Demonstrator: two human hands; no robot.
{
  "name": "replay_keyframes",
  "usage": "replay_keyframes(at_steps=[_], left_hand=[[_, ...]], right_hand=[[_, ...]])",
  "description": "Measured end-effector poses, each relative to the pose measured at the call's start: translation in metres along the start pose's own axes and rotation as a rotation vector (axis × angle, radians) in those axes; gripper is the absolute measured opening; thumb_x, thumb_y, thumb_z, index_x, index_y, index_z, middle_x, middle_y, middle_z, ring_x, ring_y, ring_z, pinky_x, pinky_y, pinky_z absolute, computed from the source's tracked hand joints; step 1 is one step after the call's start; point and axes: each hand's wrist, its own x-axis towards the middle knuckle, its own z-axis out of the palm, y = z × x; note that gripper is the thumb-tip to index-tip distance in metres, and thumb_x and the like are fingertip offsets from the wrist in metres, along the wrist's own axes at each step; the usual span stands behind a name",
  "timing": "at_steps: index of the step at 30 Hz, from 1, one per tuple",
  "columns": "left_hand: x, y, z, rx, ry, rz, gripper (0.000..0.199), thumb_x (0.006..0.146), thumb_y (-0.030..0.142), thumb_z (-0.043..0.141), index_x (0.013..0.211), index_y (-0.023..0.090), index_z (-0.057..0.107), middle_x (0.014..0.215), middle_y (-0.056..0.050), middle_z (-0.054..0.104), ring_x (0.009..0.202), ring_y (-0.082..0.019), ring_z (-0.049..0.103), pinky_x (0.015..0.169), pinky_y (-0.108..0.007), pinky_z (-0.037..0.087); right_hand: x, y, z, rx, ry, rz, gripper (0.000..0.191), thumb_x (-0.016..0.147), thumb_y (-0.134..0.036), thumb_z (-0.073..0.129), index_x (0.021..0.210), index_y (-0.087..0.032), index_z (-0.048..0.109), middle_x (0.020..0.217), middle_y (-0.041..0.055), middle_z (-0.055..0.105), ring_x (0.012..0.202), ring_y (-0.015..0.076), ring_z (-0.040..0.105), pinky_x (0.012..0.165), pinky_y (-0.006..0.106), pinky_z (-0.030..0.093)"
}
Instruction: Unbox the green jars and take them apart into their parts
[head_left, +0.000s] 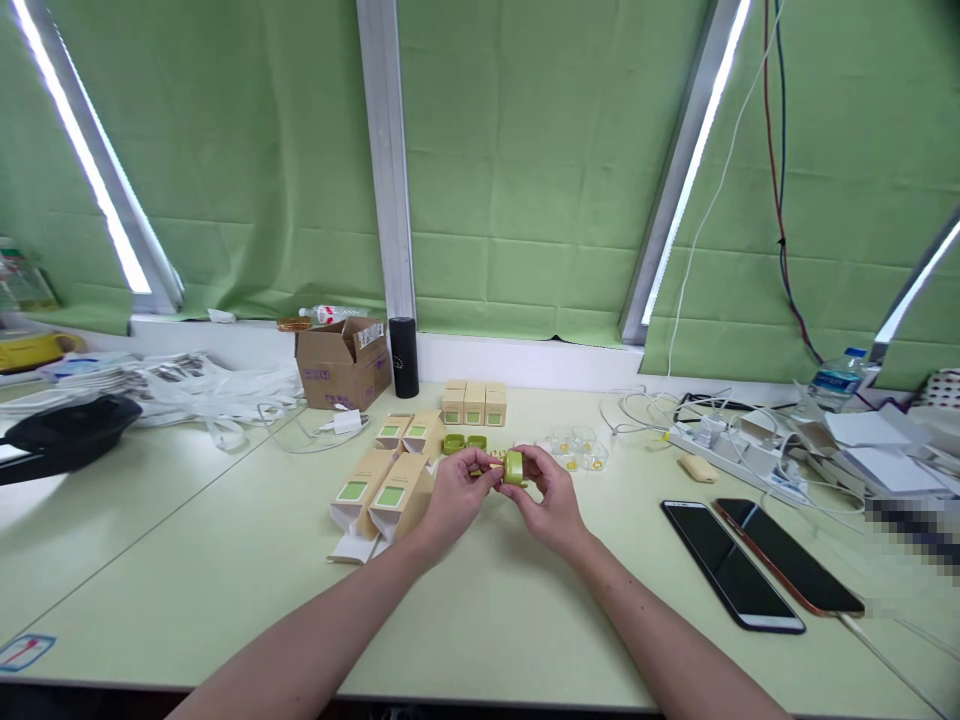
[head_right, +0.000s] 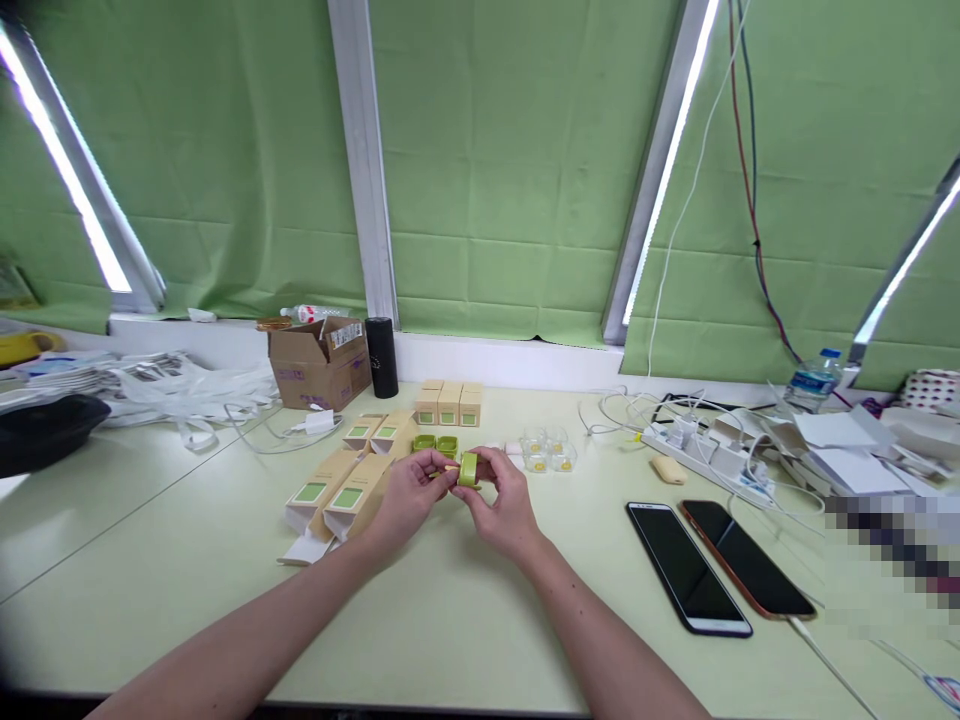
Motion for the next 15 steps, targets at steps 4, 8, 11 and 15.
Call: replay_keyframes(at_steps=[4,8,11,15], left_hand=[[0.001,-0.003,0.001,-0.035,-0.005,-0.035,0.029,0.075,0.041,0.083,0.077,0.017,0.067,0.069,0.0,0.065,0.06,-0.014,0.062,0.06,-0.027,0.051],[-0.002,-0.004,0.001,-0.057,-0.024,-0.009,0.032,0.078,0.038,0.083,0.098,0.017,0.069,0.076,-0.002,0.066,0.072,-0.016,0.065,0.071,-0.03,0.055],[-0.004,-0.004,0.0,-0.052,-0.029,0.052,0.042,0.08,0.036,0.082,0.116,0.018,0.068,0.1,-0.008,0.071,0.095,-0.021,0.068,0.086,-0.033,0.056],[-0.001,-0.006,-0.002,0.016,-0.059,0.087,0.044,0.083,0.037,0.08,0.123,0.02,0.067,0.127,-0.013,0.068,0.118,-0.027,0.064,0.095,-0.037,0.054]], right_hand=[[0.001,0.001,0.001,0.016,0.013,0.006,0.038,0.089,-0.033,0.075,0.123,-0.024,0.061,0.103,0.007,0.069,0.089,0.0216,0.071,0.082,0.039,0.065],[0.004,-0.005,-0.001,0.019,0.016,0.014,0.038,0.088,-0.028,0.073,0.123,-0.025,0.06,0.104,0.0065,0.068,0.088,0.0208,0.07,0.082,0.039,0.064],[0.006,-0.01,-0.003,-0.018,0.002,-0.022,0.04,0.086,-0.02,0.069,0.125,-0.027,0.062,0.117,0.0086,0.064,0.099,0.0225,0.068,0.085,0.039,0.063],[0.007,-0.011,-0.007,-0.142,-0.048,-0.079,0.053,0.083,-0.01,0.063,0.131,-0.031,0.064,0.128,0.0101,0.055,0.119,0.0276,0.06,0.094,0.045,0.06]])
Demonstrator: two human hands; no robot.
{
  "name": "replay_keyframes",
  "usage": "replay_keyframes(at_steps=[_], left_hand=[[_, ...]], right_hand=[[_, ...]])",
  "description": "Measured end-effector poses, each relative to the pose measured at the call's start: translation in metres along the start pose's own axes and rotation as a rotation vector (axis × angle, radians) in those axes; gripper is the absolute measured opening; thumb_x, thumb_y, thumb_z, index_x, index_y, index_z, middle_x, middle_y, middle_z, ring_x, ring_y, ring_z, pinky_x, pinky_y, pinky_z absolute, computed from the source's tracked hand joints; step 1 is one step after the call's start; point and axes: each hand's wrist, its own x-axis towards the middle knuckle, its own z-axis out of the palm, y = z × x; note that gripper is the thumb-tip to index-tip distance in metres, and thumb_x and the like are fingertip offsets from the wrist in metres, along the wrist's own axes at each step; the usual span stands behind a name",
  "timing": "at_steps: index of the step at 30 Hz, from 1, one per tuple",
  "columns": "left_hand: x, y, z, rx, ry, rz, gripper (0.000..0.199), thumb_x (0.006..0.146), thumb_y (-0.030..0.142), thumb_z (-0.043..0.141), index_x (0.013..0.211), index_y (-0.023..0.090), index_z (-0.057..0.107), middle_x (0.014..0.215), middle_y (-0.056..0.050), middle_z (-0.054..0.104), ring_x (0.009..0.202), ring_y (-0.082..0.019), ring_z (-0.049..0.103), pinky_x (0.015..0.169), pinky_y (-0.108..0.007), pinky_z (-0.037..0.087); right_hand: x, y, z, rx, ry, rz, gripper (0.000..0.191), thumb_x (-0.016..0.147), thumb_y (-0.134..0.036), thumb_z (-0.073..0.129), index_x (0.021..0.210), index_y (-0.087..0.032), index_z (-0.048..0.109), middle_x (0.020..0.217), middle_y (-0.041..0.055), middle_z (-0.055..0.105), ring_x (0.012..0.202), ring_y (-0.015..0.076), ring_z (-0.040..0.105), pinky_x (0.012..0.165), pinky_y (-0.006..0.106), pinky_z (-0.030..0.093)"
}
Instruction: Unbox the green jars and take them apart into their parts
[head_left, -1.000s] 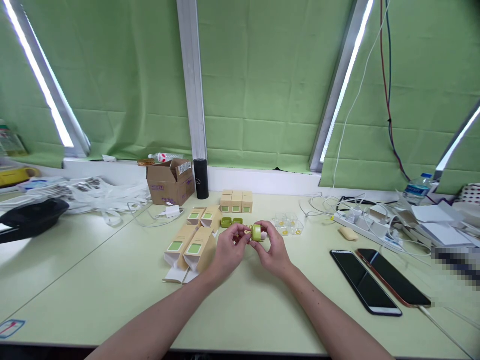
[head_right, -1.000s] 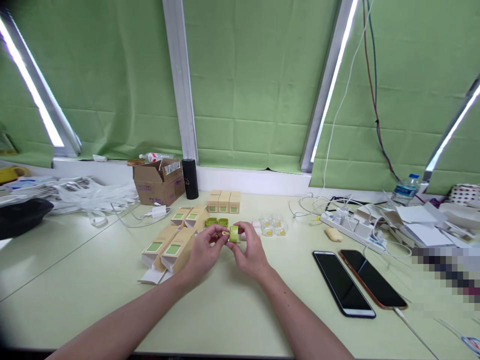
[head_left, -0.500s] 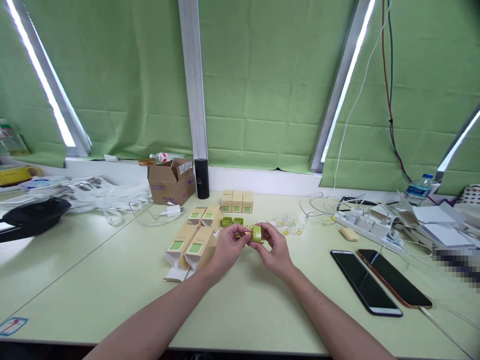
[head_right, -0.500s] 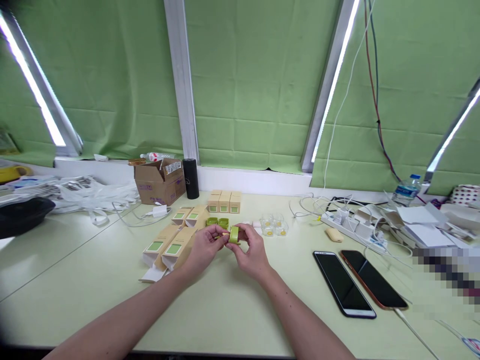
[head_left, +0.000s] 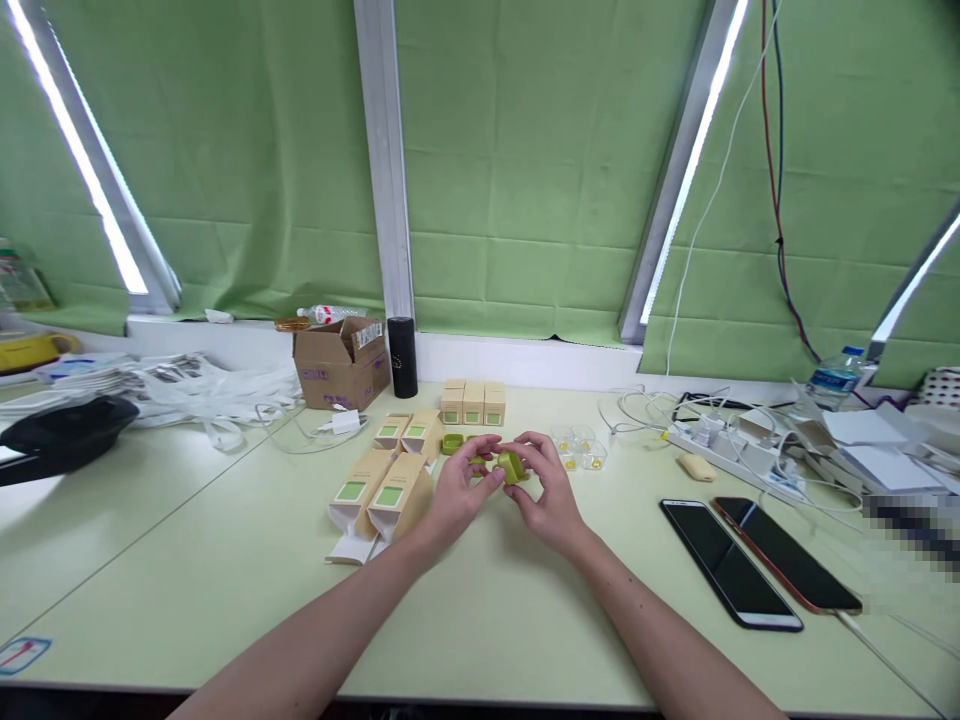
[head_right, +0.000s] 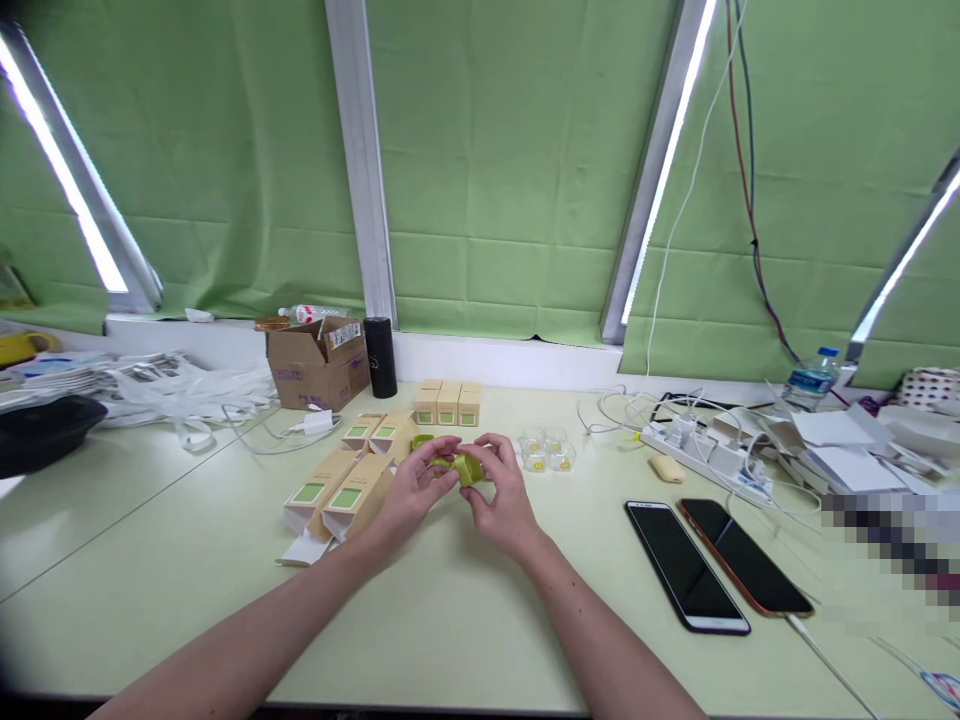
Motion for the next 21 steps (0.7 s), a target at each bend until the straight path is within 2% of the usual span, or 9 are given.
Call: replay_keyframes(at_steps=[3,6,8,11,16,21], left_hand=[[0.002,-0.005,0.001,0.037,-0.05,-0.026,0.045,0.084,0.034,0.08,0.124,0.019,0.067,0.127,-0.014,0.069,0.114,-0.027,0.066,0.098,-0.04,0.053],[0.002,-0.008,0.003,0.036,-0.055,-0.051,0.047,0.084,0.03,0.079,0.127,0.019,0.065,0.129,-0.014,0.069,0.113,-0.027,0.067,0.099,-0.043,0.054],[0.001,-0.009,0.004,0.057,-0.03,-0.042,0.048,0.082,0.027,0.079,0.127,0.02,0.065,0.131,-0.013,0.068,0.115,-0.027,0.067,0.1,-0.044,0.054],[0.001,-0.009,0.003,0.125,-0.01,-0.022,0.046,0.08,0.021,0.078,0.124,0.021,0.065,0.128,-0.011,0.07,0.114,-0.026,0.067,0.099,-0.043,0.054],[-0.001,-0.009,0.003,0.245,0.023,0.007,0.042,0.077,0.012,0.075,0.117,0.022,0.065,0.124,-0.008,0.069,0.112,-0.024,0.066,0.099,-0.042,0.052],[-0.005,-0.006,0.005,0.379,0.081,0.066,0.04,0.079,0.011,0.073,0.115,0.024,0.066,0.121,-0.006,0.067,0.111,-0.023,0.063,0.097,-0.041,0.051]], right_hand=[[-0.001,0.003,0.0,-0.042,-0.034,-0.035,0.067,0.082,-0.004,0.057,0.144,-0.032,0.056,0.13,0.0107,0.052,0.124,0.0279,0.058,0.103,0.05,0.056],[-0.003,0.006,0.001,-0.044,0.005,-0.034,0.078,0.08,-0.001,0.054,0.151,-0.032,0.045,0.135,0.0117,0.051,0.119,0.0266,0.06,0.101,0.049,0.058],[-0.003,0.008,0.003,-0.034,0.045,-0.04,0.078,0.08,0.0,0.053,0.15,-0.031,0.043,0.136,0.0121,0.051,0.113,0.0251,0.063,0.098,0.048,0.059],[-0.003,0.009,0.003,-0.032,0.073,-0.066,0.068,0.081,0.0,0.05,0.142,-0.029,0.049,0.133,0.0123,0.052,0.11,0.0245,0.064,0.096,0.047,0.059],[-0.001,0.002,-0.001,-0.066,0.092,-0.096,0.048,0.084,-0.001,0.049,0.124,-0.025,0.062,0.124,0.0117,0.059,0.121,0.0271,0.06,0.099,0.048,0.057],[0.0,-0.003,-0.001,-0.086,0.095,-0.17,0.031,0.091,-0.007,0.055,0.115,-0.024,0.066,0.118,0.0116,0.063,0.112,0.0254,0.065,0.092,0.043,0.061]])
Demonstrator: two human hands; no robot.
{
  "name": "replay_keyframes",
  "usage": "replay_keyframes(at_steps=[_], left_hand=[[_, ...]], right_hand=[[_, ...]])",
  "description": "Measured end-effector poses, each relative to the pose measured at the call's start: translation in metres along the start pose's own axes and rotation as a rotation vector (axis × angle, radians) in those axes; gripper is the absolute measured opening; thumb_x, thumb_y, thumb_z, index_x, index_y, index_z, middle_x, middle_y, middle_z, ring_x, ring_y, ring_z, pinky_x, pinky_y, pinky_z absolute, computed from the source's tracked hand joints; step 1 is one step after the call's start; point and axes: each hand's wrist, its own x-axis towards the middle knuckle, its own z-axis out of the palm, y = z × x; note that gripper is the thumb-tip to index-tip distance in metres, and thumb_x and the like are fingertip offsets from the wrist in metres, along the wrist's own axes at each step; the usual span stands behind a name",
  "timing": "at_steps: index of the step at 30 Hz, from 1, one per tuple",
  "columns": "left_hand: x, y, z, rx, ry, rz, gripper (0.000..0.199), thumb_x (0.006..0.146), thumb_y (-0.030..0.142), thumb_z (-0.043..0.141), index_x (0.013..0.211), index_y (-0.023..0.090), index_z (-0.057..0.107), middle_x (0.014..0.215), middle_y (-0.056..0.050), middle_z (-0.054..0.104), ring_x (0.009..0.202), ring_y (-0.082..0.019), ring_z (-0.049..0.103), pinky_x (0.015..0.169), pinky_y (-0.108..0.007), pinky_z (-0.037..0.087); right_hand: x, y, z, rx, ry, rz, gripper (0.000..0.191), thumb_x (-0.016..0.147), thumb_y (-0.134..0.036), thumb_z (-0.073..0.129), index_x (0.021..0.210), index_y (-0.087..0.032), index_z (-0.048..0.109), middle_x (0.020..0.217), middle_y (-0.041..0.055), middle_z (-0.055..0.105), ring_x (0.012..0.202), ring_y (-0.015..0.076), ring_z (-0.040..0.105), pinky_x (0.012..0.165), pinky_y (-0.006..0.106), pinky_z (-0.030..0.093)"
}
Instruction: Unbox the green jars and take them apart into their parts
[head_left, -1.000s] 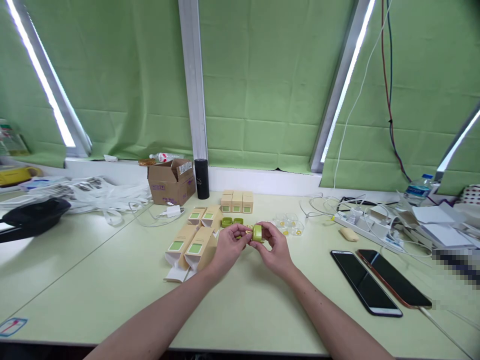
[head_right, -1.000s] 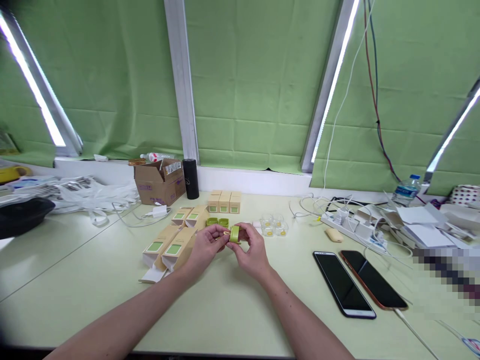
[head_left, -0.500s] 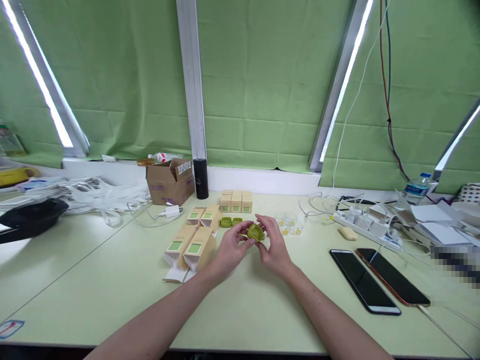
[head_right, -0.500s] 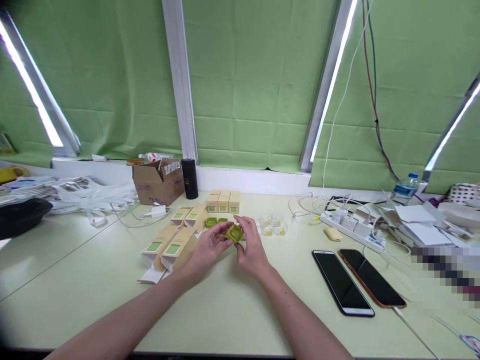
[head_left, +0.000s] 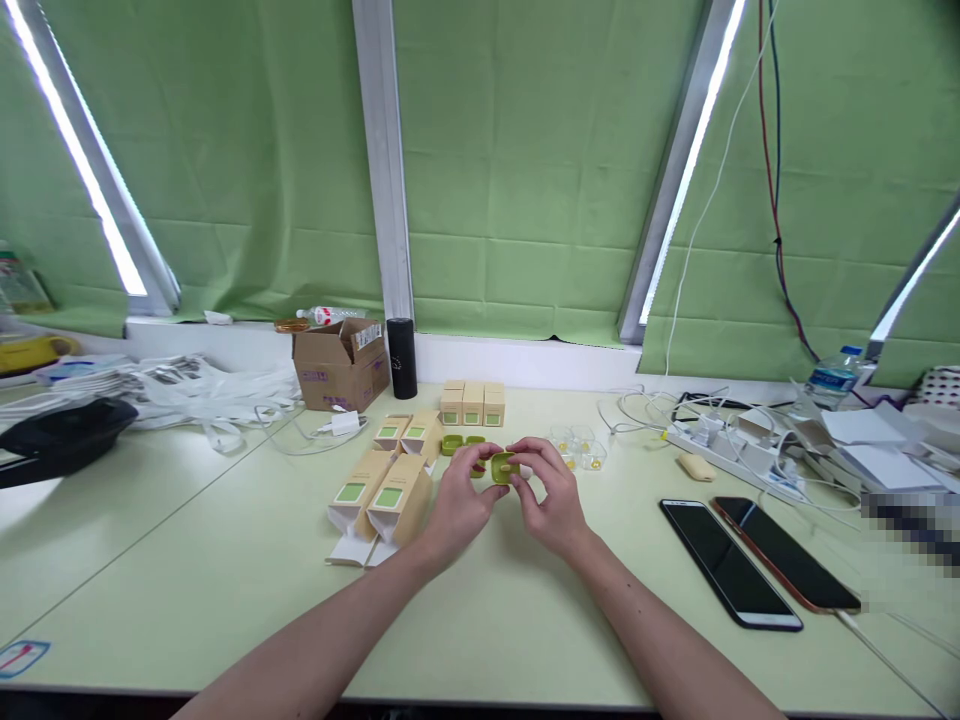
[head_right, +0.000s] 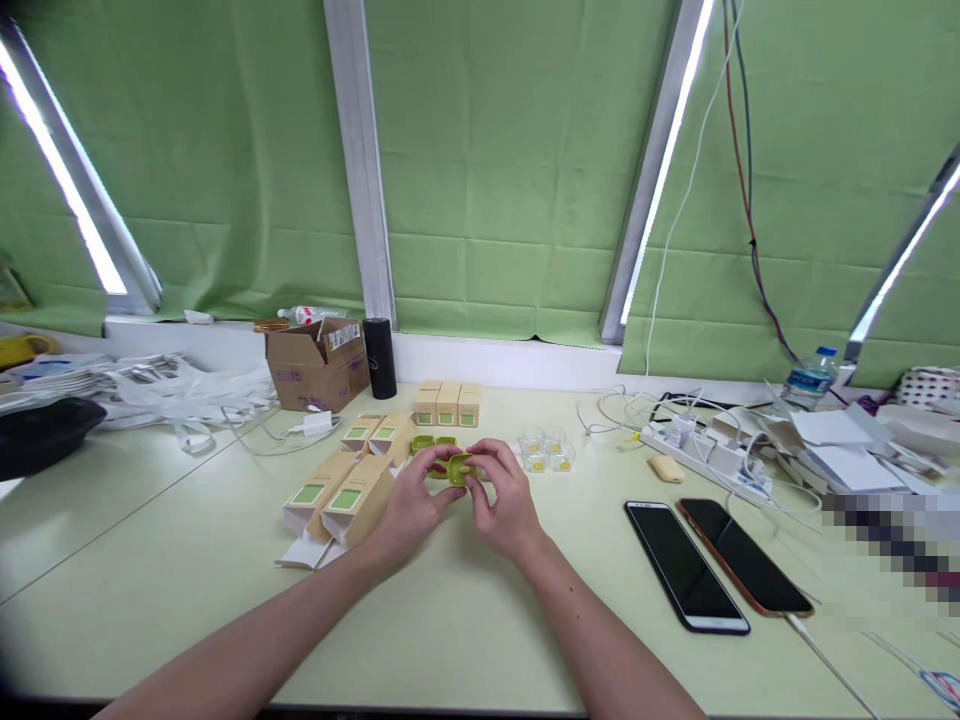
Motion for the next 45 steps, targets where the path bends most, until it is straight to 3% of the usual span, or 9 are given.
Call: replay_keyframes(at_steps=[11,24,33,45], left_hand=[[-0.004,0.0,0.0,0.154,0.017,0.172,0.042,0.079,0.002,0.069,0.114,0.025,0.063,0.116,-0.005,0.063,0.116,-0.023,0.057,0.102,-0.042,0.051],[-0.006,0.003,0.0,0.182,0.009,0.258,0.044,0.08,0.0,0.066,0.115,0.025,0.063,0.115,-0.006,0.065,0.117,-0.026,0.057,0.1,-0.046,0.052],[-0.007,0.003,0.0,0.184,-0.002,0.258,0.043,0.081,0.001,0.064,0.116,0.025,0.064,0.115,-0.006,0.066,0.117,-0.026,0.056,0.101,-0.048,0.052],[-0.006,0.008,-0.001,0.162,0.017,0.212,0.044,0.08,0.0,0.064,0.116,0.026,0.065,0.115,-0.005,0.066,0.116,-0.024,0.056,0.101,-0.045,0.051]], right_hand=[[-0.003,0.006,0.005,-0.062,0.014,-0.082,0.031,0.095,-0.004,0.054,0.111,-0.023,0.072,0.114,0.012,0.061,0.1,0.0218,0.069,0.084,0.04,0.066],[-0.006,0.013,0.009,-0.106,0.007,-0.082,0.034,0.095,-0.002,0.049,0.105,-0.023,0.073,0.114,0.0114,0.062,0.099,0.0202,0.069,0.082,0.037,0.066],[-0.003,0.01,0.006,-0.296,0.042,-0.124,0.026,0.091,-0.003,0.055,0.094,-0.022,0.072,0.105,0.0096,0.061,0.102,0.0246,0.057,0.078,0.04,0.057],[0.0,0.004,0.004,-0.406,0.064,-0.138,0.022,0.093,-0.005,0.055,0.087,-0.021,0.069,0.09,0.0057,0.049,0.087,0.0212,0.048,0.065,0.032,0.043]])
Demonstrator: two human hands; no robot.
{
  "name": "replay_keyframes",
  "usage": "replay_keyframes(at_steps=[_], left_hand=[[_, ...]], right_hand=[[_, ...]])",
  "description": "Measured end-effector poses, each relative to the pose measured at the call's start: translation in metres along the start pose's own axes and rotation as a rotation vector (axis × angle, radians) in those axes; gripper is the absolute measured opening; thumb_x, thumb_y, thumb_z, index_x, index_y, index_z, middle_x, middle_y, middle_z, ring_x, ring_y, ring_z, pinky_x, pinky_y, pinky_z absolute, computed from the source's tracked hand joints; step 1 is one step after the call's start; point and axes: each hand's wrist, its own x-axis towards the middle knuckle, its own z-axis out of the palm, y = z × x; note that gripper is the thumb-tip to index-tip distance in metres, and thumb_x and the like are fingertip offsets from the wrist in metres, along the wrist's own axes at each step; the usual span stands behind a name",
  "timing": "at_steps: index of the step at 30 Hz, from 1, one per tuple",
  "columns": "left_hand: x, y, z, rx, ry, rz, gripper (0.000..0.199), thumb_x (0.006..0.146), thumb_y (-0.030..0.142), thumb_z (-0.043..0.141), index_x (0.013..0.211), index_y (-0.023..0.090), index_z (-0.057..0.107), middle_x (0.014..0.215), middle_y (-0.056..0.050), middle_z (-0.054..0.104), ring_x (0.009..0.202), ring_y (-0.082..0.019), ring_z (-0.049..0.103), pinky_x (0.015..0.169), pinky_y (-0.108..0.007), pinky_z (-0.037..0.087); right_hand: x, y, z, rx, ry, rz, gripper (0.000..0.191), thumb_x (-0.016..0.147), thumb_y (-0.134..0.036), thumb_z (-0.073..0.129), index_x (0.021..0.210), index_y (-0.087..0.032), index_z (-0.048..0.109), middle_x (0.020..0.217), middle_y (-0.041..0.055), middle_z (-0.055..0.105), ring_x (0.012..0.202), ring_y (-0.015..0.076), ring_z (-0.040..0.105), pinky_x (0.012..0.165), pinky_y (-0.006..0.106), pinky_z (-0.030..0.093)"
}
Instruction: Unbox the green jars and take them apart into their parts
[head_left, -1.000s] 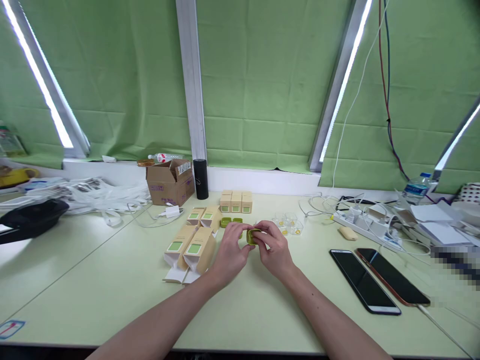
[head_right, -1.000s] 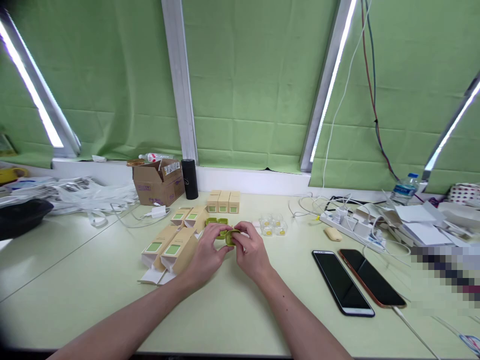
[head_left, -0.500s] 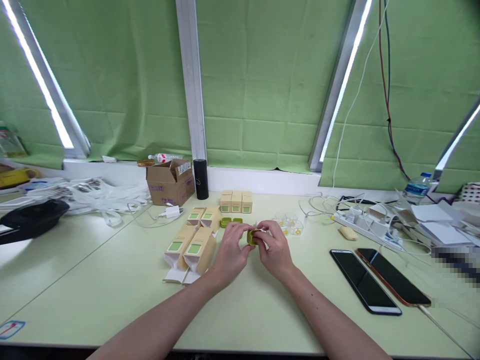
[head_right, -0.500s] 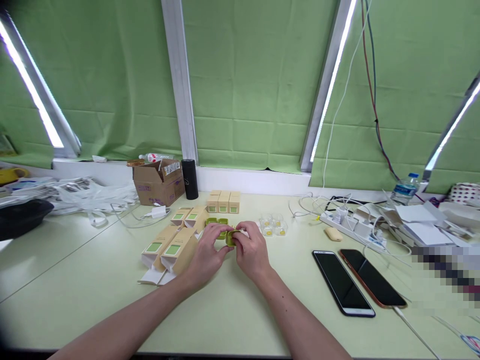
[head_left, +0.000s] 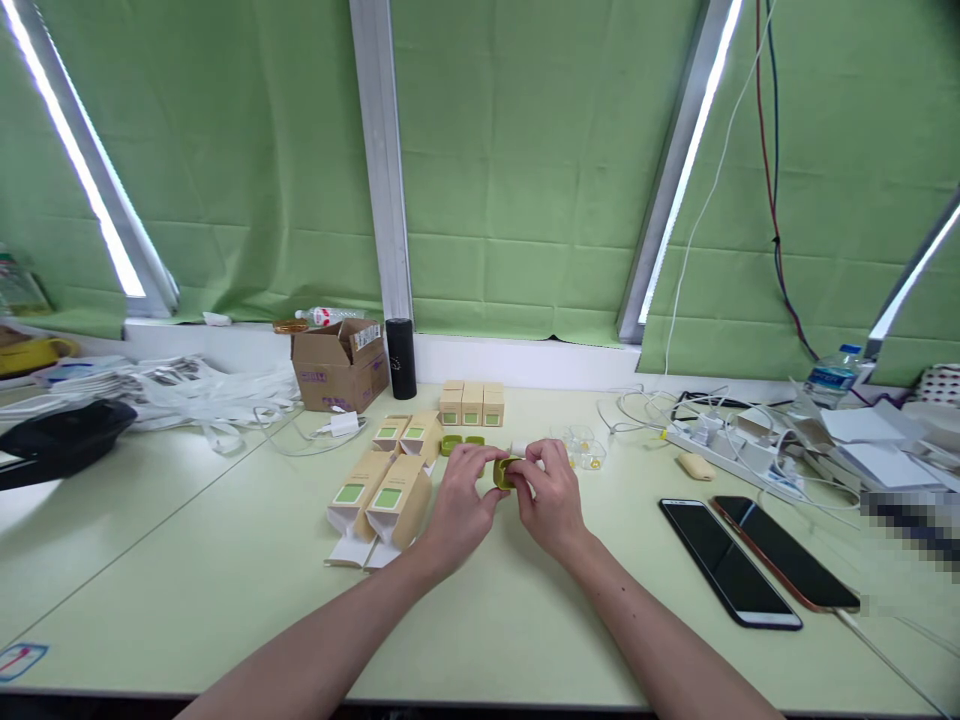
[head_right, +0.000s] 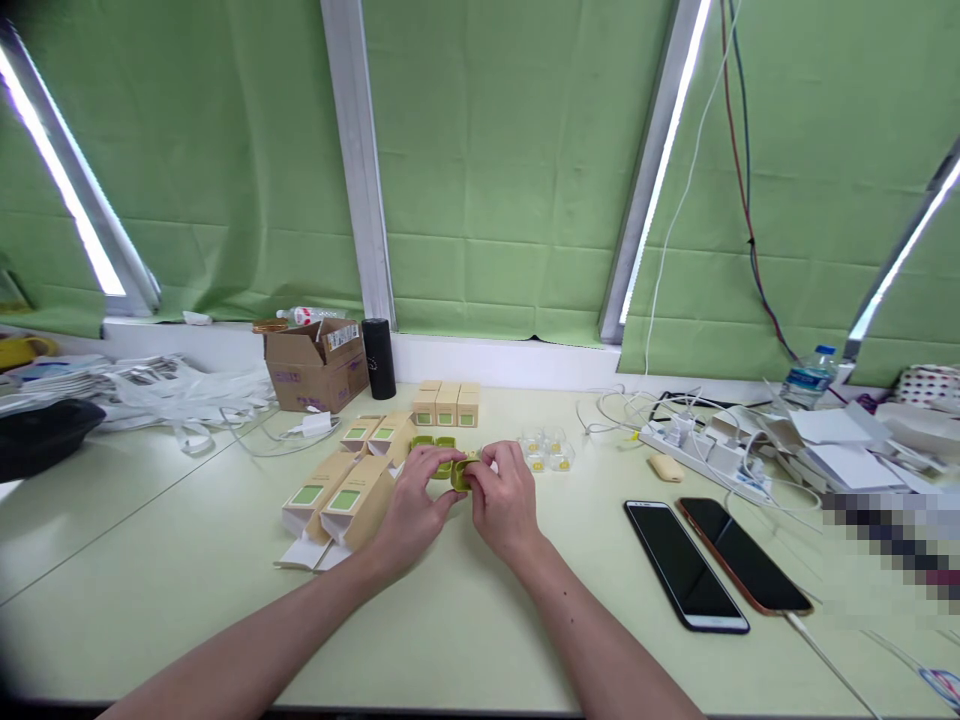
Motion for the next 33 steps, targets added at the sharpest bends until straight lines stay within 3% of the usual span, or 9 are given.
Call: replay_keyframes(at_steps=[33], left_hand=[[0.001,0.001,0.0016,-0.077,0.069,-0.042,0.04,0.082,0.009,0.07,0.117,0.029,0.07,0.117,-0.006,0.064,0.115,-0.025,0.058,0.098,-0.043,0.053]], right_hand=[[-0.0014,-0.0003,-0.0026,-0.024,0.094,-0.118,0.02,0.094,-0.008,0.055,0.094,-0.023,0.067,0.08,0.0052,0.052,0.078,0.0218,0.047,0.065,0.036,0.04]])
